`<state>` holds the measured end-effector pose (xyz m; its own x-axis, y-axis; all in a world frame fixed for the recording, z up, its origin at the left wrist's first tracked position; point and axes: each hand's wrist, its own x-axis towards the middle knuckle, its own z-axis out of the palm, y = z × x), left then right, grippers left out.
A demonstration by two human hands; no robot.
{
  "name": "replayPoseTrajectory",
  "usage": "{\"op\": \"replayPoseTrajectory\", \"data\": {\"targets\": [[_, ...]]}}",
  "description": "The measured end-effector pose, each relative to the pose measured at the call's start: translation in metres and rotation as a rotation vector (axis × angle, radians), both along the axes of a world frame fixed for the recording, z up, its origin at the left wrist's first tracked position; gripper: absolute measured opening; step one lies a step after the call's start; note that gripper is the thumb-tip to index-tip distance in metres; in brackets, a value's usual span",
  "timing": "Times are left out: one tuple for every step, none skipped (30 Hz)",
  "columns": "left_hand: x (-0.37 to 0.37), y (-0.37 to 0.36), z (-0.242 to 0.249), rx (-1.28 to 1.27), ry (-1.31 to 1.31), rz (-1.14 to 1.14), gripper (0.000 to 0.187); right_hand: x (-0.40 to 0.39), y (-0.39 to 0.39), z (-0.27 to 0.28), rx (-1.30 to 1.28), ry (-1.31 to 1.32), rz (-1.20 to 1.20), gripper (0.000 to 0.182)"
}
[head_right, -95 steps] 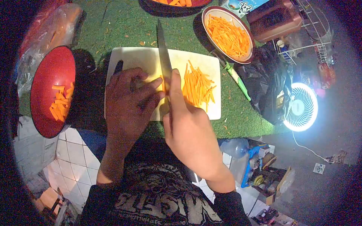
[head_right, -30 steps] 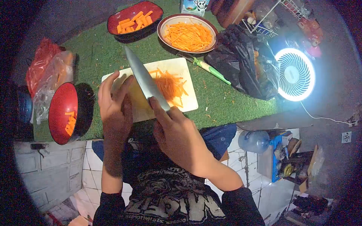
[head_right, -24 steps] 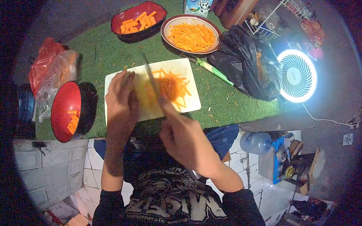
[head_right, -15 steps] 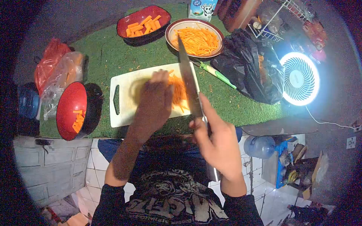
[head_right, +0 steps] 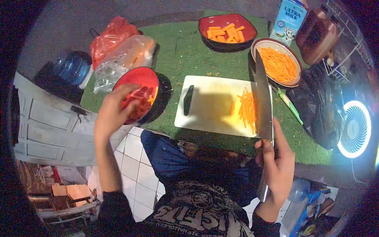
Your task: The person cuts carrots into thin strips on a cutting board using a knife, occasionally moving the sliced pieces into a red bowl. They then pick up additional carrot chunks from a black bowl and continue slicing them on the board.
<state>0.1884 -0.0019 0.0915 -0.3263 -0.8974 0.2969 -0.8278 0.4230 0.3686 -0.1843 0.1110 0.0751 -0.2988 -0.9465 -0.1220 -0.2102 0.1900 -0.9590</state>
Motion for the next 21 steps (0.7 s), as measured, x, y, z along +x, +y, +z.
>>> {"op": "replayPoseTrajectory", "data": {"targets": [[0.02,-0.011,-0.003,0.118,-0.088,-0.118,0.043,0.005,-0.001,0.002,0.011,0.026,-0.009,0.055],[0.031,-0.021,-0.006,0.237,-0.176,-0.239,0.047,0.007,-0.002,0.002,0.009,0.007,0.01,0.055],[0.035,-0.031,-0.008,0.271,-0.235,-0.269,0.05,0.008,-0.002,0.001,0.006,-0.009,0.026,0.055],[0.036,-0.039,-0.011,0.306,-0.293,-0.301,0.053,0.009,-0.002,0.0,0.005,-0.023,0.04,0.055],[0.036,-0.043,-0.012,0.343,-0.349,-0.334,0.056,0.01,-0.002,0.0,0.009,-0.017,0.047,0.056],[0.033,-0.044,-0.012,0.421,-0.36,-0.285,0.054,0.011,-0.001,0.001,0.013,-0.008,0.052,0.056],[0.026,-0.047,-0.011,0.494,-0.37,-0.238,0.051,0.01,-0.002,0.001,0.012,0.002,0.055,0.056],[0.021,-0.05,-0.01,0.564,-0.382,-0.196,0.049,0.008,-0.004,0.001,0.014,0.014,0.071,0.056],[0.02,-0.051,-0.009,0.529,-0.414,-0.19,0.047,0.005,-0.004,0.001,0.022,0.026,0.081,0.057],[0.022,-0.049,-0.011,0.494,-0.444,-0.195,0.044,0.001,-0.001,0.0,0.034,0.041,0.08,0.057],[0.022,-0.047,-0.012,0.457,-0.472,-0.212,0.042,-0.004,0.0,-0.008,0.026,0.001,0.07,0.058],[0.017,-0.042,-0.01,0.425,-0.369,-0.188,0.035,-0.007,0.002,-0.009,-0.004,0.065,0.103,0.061],[0.01,-0.039,-0.004,0.424,-0.41,-0.142,0.033,-0.008,0.002,-0.007,0.01,0.118,0.111,0.061],[0.023,-0.043,-0.018,0.342,-0.404,-0.243,0.035,-0.008,0.002,-0.004,0.032,0.17,0.117,0.061],[0.009,-0.037,-0.006,0.406,-0.393,-0.149,0.036,-0.007,0.003,0.0,0.034,0.262,0.135,0.062],[0.006,-0.033,-0.005,0.318,-0.403,-0.168,0.036,-0.007,0.004,0.001,0.041,0.347,0.155,0.062],[0.014,-0.04,-0.013,0.355,-0.445,-0.155,0.039,-0.012,0.005,-0.008,-0.164,0.366,0.211,0.057],[0.005,-0.039,-0.014,0.34,-0.416,-0.184,0.04,-0.014,0.006,-0.012,-0.175,0.347,0.192,0.057],[0.004,-0.032,-0.006,0.328,-0.394,-0.193,0.042,-0.011,0.009,-0.012,-0.192,0.317,0.19,0.057],[0.004,-0.031,-0.002,0.32,-0.372,-0.19,0.044,-0.009,0.009,-0.013,-0.211,0.283,0.2,0.057],[0.004,-0.032,0.001,0.347,-0.367,-0.224,0.045,-0.01,0.01,-0.011,-0.15,0.305,0.204,0.058]]}}
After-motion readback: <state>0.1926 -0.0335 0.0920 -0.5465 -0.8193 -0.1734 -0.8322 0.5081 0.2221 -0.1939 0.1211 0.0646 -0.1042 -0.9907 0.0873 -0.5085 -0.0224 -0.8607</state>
